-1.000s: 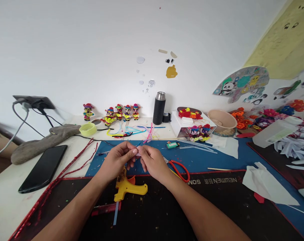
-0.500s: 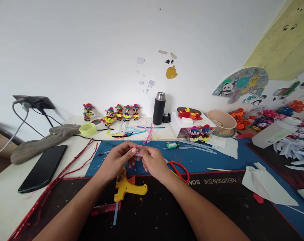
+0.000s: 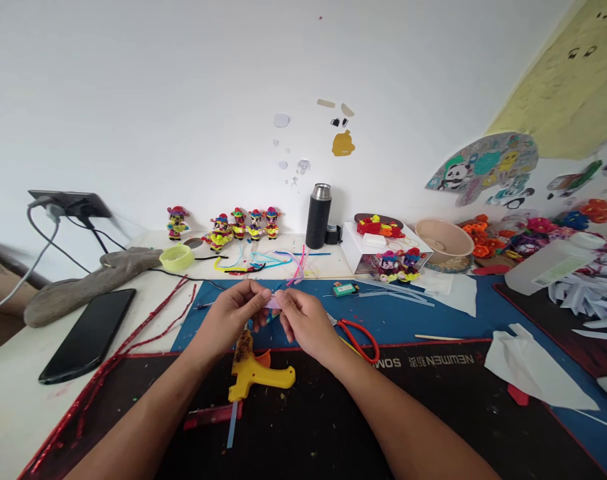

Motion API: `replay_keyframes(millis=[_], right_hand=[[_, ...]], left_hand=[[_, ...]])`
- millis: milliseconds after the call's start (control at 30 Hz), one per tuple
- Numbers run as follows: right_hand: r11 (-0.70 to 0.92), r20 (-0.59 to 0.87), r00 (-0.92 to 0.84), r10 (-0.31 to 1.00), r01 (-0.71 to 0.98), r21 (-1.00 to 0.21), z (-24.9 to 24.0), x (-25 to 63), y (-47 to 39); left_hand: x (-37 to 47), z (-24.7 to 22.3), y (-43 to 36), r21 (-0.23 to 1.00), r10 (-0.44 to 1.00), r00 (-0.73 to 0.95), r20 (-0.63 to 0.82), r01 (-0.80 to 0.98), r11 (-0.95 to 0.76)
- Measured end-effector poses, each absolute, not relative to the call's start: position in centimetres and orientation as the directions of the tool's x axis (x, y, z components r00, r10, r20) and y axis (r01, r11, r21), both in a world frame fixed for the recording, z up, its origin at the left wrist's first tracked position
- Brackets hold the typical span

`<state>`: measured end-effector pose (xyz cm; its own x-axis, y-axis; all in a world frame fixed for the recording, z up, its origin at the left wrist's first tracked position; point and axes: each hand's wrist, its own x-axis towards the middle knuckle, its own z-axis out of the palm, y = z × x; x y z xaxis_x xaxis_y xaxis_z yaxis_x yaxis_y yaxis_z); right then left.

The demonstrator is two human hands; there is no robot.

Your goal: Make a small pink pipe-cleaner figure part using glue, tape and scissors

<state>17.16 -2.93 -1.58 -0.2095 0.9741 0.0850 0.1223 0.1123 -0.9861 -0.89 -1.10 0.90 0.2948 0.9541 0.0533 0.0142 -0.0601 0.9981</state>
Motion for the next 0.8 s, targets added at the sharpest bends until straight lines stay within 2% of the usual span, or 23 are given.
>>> replay_keyframes(millis=[167, 633, 800], right_hand=[[0.106, 0.078, -0.188, 0.979, 0.144, -0.984, -1.7, 17.2, -2.7], [0.131, 0.079, -0.204, 0.976, 0.257, -0.957, -2.1, 17.1, -3.0], [0.116, 0.073, -0.182, 0.981, 0.237, -0.965, -2.0, 17.1, -2.9]], left_hand=[[-0.9, 1.3, -1.3, 0.996, 0.942, 0.325, 0.081, 0.0, -0.086], [-0.9, 0.2, -1.6, 0.956, 0.961, 0.247, 0.125, 0.229, -0.183], [-0.6, 0.7, -1.5, 0.976, 0.955, 0.278, 0.105, 0.154, -0.152]])
